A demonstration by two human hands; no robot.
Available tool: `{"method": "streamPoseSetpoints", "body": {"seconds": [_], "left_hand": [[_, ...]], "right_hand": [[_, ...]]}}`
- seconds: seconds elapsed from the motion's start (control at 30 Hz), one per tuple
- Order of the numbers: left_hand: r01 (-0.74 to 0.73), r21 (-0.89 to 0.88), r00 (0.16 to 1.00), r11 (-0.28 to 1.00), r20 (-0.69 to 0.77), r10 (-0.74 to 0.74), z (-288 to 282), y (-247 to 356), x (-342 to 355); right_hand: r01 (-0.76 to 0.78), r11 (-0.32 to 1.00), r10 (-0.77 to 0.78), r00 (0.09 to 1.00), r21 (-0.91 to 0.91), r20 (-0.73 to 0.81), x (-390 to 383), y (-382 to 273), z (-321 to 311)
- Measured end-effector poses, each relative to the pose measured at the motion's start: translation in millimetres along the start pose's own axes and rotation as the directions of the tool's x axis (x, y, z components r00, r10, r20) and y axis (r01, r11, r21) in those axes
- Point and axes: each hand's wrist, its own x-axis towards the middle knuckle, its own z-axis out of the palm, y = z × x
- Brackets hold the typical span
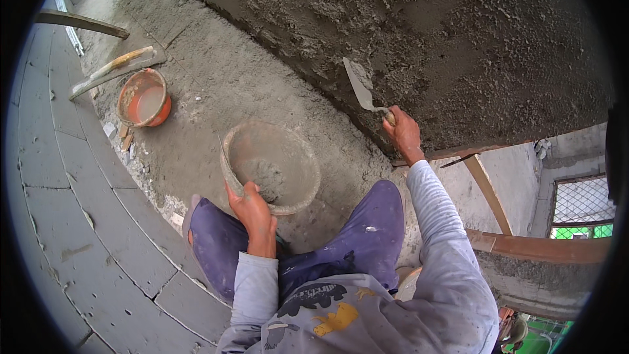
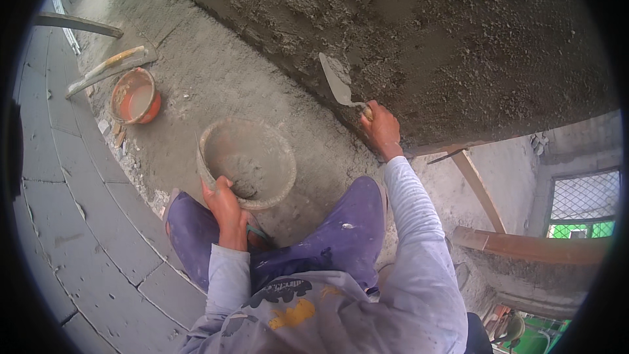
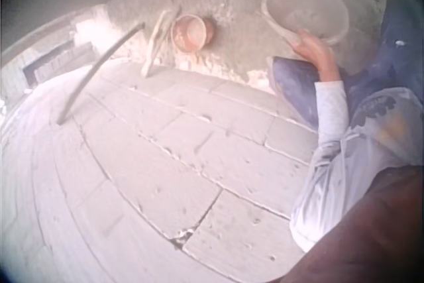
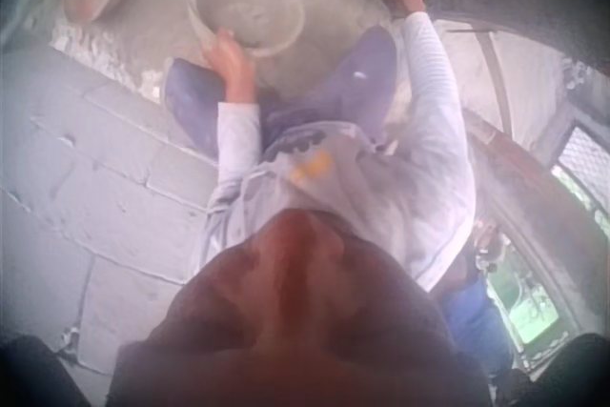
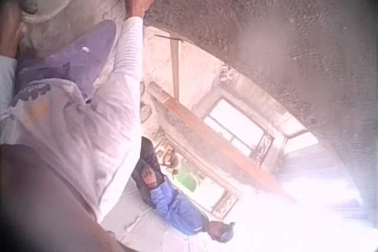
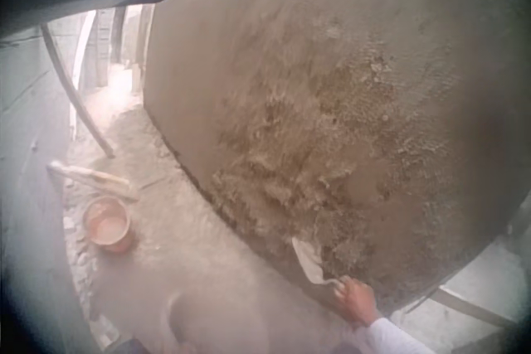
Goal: The person scoops wet cement from a basin using a trowel and applies it to a wall, smoothing the surface with a float. The person repeatedly transfers material from a larger basin to a smaller one and continues plastering the wall.
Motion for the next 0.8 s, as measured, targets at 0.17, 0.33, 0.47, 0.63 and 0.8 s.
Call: {"method": "streamPoseSetpoints", "body": {"seconds": [0.17, 0.33, 0.47, 0.63, 0.8], "left_hand": [[0.019, 0.034, 0.999, 0.999, 0.049, -0.021, 7.9, -5.1, 19.8], [0.051, -0.001, 0.995, 0.999, 0.082, -0.051, 16.2, -7.7, 40.2], [0.069, 0.06, 0.996, 0.996, 0.043, -0.072, 24.6, -8.2, 52.5], [-0.014, 0.031, 0.999, 0.999, -0.033, 0.015, 19.7, -15.6, 64.1], [-0.095, -0.015, 0.994, 0.995, -0.052, 0.094, 19.0, -3.4, 45.7]], "right_hand": [[-0.045, 0.998, 0.039, 0.991, -0.043, -0.131, -45.1, 26.2, -68.1], [-0.049, 0.982, 0.009, 0.976, -0.18, -0.217, -72.5, 33.9, -146.8], [-0.052, 0.935, -0.062, 0.95, -0.351, -0.306, -84.3, 1.1, -206.0], [0.232, 0.972, -0.23, 0.935, -0.024, -0.269, -91.2, -104.4, -262.8], [0.378, 0.694, -0.556, 0.822, 0.613, 0.122, -102.2, -155.0, -288.1]]}}
